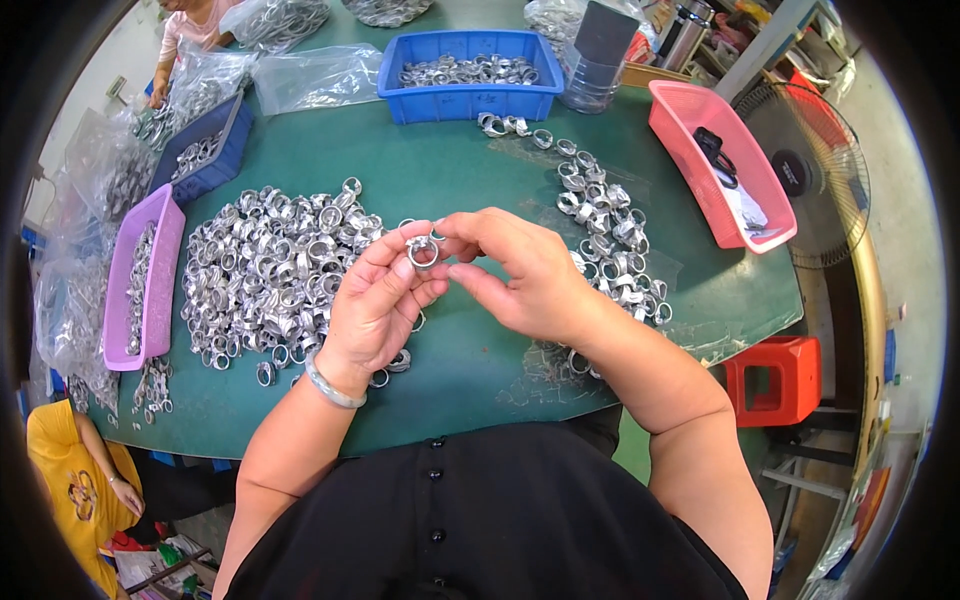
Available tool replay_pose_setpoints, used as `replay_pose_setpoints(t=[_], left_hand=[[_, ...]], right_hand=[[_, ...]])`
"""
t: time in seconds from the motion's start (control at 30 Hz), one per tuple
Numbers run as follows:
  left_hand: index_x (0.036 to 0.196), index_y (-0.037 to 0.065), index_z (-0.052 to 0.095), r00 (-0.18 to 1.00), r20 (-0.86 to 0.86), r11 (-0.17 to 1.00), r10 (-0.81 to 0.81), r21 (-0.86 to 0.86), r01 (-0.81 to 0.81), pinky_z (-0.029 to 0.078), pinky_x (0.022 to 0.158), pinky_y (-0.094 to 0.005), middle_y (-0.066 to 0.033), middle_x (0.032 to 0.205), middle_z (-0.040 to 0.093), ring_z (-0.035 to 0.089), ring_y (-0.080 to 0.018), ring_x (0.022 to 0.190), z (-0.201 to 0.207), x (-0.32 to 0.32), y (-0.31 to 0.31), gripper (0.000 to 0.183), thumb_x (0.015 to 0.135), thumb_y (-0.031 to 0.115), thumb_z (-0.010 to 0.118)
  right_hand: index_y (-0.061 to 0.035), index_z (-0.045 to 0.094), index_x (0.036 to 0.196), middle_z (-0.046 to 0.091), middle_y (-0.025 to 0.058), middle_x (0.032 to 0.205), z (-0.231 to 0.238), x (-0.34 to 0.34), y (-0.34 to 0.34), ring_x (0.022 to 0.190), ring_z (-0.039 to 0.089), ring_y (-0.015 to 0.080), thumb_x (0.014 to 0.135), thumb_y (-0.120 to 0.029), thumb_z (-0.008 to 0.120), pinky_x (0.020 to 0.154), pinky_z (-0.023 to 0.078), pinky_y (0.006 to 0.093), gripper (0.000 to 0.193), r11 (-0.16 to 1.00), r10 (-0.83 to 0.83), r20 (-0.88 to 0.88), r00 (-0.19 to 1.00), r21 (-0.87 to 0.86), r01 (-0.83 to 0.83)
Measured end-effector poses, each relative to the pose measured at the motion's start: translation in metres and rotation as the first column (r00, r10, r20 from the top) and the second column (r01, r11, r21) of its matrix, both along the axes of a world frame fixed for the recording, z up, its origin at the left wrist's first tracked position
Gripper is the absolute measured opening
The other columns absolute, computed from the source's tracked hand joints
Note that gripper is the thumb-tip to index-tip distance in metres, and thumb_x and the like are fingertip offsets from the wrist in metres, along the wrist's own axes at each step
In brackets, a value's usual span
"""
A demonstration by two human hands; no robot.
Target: The person picks up metal rings from a pile on a table, rotates them by hand to check for an internal component, and places them into a blue container or back onto the table surface.
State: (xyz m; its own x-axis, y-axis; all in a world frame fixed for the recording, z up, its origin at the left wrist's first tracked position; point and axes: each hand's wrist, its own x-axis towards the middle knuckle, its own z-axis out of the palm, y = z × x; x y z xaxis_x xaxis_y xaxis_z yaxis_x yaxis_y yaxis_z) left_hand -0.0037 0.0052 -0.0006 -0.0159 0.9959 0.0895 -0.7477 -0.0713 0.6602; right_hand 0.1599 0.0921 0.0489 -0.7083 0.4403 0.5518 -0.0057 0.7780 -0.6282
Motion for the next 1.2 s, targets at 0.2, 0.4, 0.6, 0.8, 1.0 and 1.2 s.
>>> replay_pose_setpoints(t=[0.2,0.4,0.6,0.8,1.0,1.2], left_hand=[[0.128,0.003,0.045,0.997,0.039,0.997,-0.071,-0.041,0.073,0.048,0.087,-0.0324,-0.0137,0.113,0.058,0.059,-0.0199,0.098,-0.003,-0.006,0.0,0.035,0.094,0.01,0.047],[0.13,0.003,0.044,0.968,0.158,0.98,-0.195,0.006,0.197,0.048,0.086,-0.0318,-0.0138,0.112,0.058,0.059,-0.0189,0.096,-0.007,-0.007,0.001,0.036,0.094,0.01,0.045],[0.129,0.0,0.043,0.922,0.278,0.962,-0.271,0.037,0.272,0.047,0.084,-0.0322,-0.0142,0.108,0.058,0.058,-0.017,0.091,-0.009,-0.004,0.001,0.037,0.094,0.01,0.044],[0.128,-0.001,0.044,0.913,0.289,0.957,-0.289,0.056,0.286,0.046,0.08,-0.0304,-0.0135,0.104,0.059,0.057,-0.0161,0.085,-0.008,-0.003,0.001,0.036,0.094,0.011,0.045],[0.127,0.0,0.044,0.935,0.244,0.966,-0.256,0.015,0.26,0.043,0.07,-0.0283,-0.012,0.099,0.057,0.054,-0.0151,0.079,-0.007,-0.001,0.001,0.039,0.092,0.015,0.049],[0.126,0.0,0.044,0.941,0.231,0.967,-0.249,0.0,0.256,0.043,0.07,-0.0283,-0.0117,0.098,0.057,0.054,-0.015,0.079,-0.007,0.0,0.0,0.039,0.092,0.017,0.051]], right_hand=[[-0.0016,0.059,0.098,0.061,0.0104,0.089,0.001,0.024,0.01,0.078,0.061,0.022,0.075,0.001,0.066,0.069,0.05,0.0308,0.025,0.994,-0.093,0.103,0.99,0.066,0.087],[-0.0015,0.058,0.096,0.059,0.0115,0.089,-0.009,0.045,0.01,0.083,0.059,0.0284,0.074,-0.004,0.066,0.072,0.048,0.0359,0.022,0.986,-0.15,0.259,0.954,0.106,0.126],[-0.0026,0.059,0.095,0.057,0.0097,0.09,-0.015,0.062,0.007,0.09,0.053,0.0287,0.072,-0.01,0.067,0.08,0.042,0.0385,0.026,0.956,-0.222,0.471,0.854,0.276,0.097],[-0.0044,0.061,0.093,0.056,0.0079,0.09,-0.009,0.071,-0.001,0.093,0.052,0.0258,0.071,-0.011,0.067,0.084,0.039,0.0363,0.024,0.956,-0.241,0.615,0.751,0.285,0.073],[-0.0049,0.06,0.091,0.055,0.0073,0.086,-0.013,0.07,-0.003,0.09,0.051,0.0252,0.071,-0.01,0.067,0.081,0.039,0.0361,0.021,0.953,-0.25,0.641,0.726,0.296,0.067],[-0.0048,0.059,0.089,0.055,0.0075,0.085,-0.014,0.069,-0.006,0.088,0.052,0.0258,0.072,-0.013,0.066,0.078,0.041,0.0367,0.02,0.912,-0.378,0.652,0.657,0.385,0.143]])
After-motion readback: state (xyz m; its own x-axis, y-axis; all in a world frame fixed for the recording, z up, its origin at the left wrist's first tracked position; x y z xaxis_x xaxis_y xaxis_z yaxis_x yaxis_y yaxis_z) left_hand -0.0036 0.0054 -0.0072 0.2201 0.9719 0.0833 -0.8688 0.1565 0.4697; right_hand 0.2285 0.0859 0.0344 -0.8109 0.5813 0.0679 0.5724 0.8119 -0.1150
